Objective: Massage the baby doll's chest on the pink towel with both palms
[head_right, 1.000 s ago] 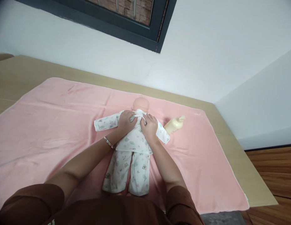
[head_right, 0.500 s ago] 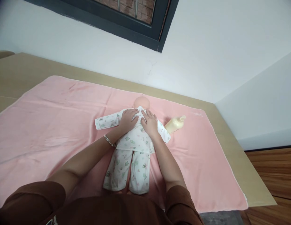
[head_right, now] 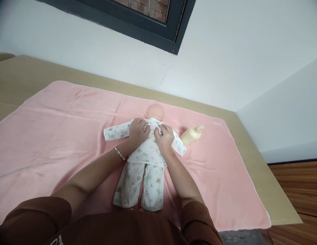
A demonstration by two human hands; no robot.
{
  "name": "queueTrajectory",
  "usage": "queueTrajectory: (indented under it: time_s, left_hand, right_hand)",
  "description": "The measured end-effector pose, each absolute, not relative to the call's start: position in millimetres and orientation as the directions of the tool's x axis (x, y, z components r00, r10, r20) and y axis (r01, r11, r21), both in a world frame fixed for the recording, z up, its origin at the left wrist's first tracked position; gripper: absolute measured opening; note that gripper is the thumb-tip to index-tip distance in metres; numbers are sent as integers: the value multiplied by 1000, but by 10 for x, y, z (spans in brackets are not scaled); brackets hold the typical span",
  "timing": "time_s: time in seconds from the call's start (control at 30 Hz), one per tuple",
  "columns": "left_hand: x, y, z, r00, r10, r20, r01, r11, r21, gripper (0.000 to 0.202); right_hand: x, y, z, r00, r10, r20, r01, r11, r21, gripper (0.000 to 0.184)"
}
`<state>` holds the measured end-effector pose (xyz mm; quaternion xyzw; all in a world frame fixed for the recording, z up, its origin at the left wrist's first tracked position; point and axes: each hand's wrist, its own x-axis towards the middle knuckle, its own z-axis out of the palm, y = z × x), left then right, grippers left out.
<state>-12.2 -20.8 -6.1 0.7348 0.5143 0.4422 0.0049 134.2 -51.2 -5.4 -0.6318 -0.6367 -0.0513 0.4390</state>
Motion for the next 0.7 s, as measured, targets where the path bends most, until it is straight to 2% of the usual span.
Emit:
queueTrajectory:
  time_s: [0.17,0.4,0.7]
  left_hand:
    - [-119,-226,-38,46,799,600,765,-415,493,14]
    - [-102,-163,-49,100,838,536,736,-425,526,27]
    - [-96,-131,-70,120,857,502,719,-423,551,33]
  right_hand:
    - [1343,-530,37,163,830,533,839,168,-518,30]
    - [1420,-426,67,-19,906,422,877,218,-427,41]
    - [1455,-389,39,-63,935,349,902,202,-381,46]
